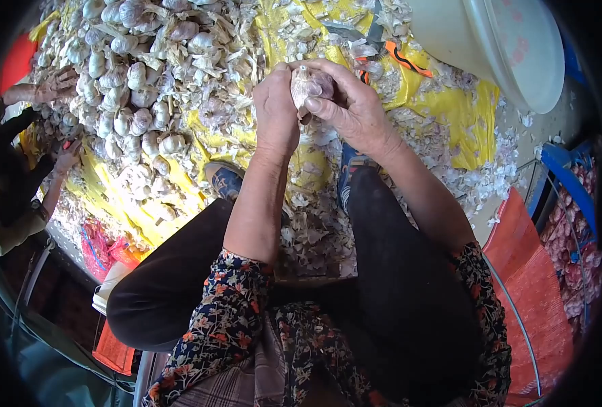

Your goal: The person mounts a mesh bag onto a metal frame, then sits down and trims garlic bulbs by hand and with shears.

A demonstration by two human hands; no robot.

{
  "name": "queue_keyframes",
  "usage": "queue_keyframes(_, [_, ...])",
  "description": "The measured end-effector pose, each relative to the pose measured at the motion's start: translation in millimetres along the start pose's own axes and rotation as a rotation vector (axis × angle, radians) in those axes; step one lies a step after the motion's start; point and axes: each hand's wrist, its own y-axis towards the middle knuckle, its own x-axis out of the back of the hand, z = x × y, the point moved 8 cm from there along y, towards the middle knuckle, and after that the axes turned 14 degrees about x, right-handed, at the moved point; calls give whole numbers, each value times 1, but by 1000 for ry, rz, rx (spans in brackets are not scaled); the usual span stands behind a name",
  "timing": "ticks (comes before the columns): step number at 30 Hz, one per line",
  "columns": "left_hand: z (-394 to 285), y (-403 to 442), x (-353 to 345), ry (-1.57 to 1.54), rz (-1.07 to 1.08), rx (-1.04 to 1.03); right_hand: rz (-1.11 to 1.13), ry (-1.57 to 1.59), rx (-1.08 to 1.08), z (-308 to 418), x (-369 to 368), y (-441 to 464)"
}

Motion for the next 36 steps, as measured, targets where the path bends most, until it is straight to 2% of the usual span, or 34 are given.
queue_keyframes(1, [23,2,-4,-302,88,318,-23,34,-48,-4,1,-3])
queue_keyframes(2, [24,-1,-4,-302,83,323,-47,68,-96,-7,2,-7])
queue_keyframes(5, [9,-9,-16,-299,87,254,-123,162,-226,-17,7,-13])
queue_keyframes(6, [5,-10,-15,-122,30,116,-138,59,-133,-10,10,-9])
queue_keyframes(7, [12,-11,-15,-119,32,121,-142,60,-137,-11,9,-11])
queue_keyframes(9, [12,-13,-7,61,-109,44,-151,-92,19,-1,12,-7])
queue_keyframes(10, [12,-13,-6,48,-146,22,-152,-94,20,-2,15,-6])
queue_keyframes(11, [14,-13,-6,46,-145,24,-207,12,-278,-27,21,-16])
queue_keyframes(12, [17,-15,-11,-80,-65,129,-258,121,-580,-47,21,-34])
queue_keyframes(13, [22,-18,-17,-206,13,233,-255,123,-587,-48,20,-38])
queue_keyframes(15, [19,-16,-12,-165,-38,218,-253,-160,-267,-22,30,-27])
queue_keyframes(16, [22,-17,-9,-166,-56,253,-123,-294,-57,-1,23,-22])
queue_keyframes(17, [26,-17,-7,-170,-73,288,1,-362,63,12,12,-20])
queue_keyframes(18, [20,-21,-8,-61,-114,248,41,-398,69,13,5,-19])
queue_keyframes(20, [14,-29,-13,-42,-115,224,76,-424,69,14,-4,-21])
queue_keyframes(22, [-5,-39,-21,89,-150,97,-73,-291,210,25,2,-20])
queue_keyframes(23, [-11,-43,-26,202,-138,9,-69,-289,211,25,1,-19])
queue_keyframes(26, [-7,-43,-33,54,-159,12,-314,-219,247,31,16,-14])
queue_keyframes(27, [-10,-46,-34,69,-168,-10,-314,-224,244,34,16,-12])
queue_keyframes(29, [-8,-47,-31,86,-182,-27,-365,-81,95,25,18,-14])
queue_keyframes(30, [-3,-43,-32,38,-134,-38,-428,155,-109,4,17,-18])
queue_keyframes(33, [13,-36,-27,-6,-109,29,-358,49,-210,-1,22,-17])
queue_keyframes(35, [22,-36,-28,-211,-58,132,-379,56,-204,-5,18,-18])
queue_keyframes(36, [21,-36,-26,-213,-62,132,-407,32,-264,-18,19,-25])
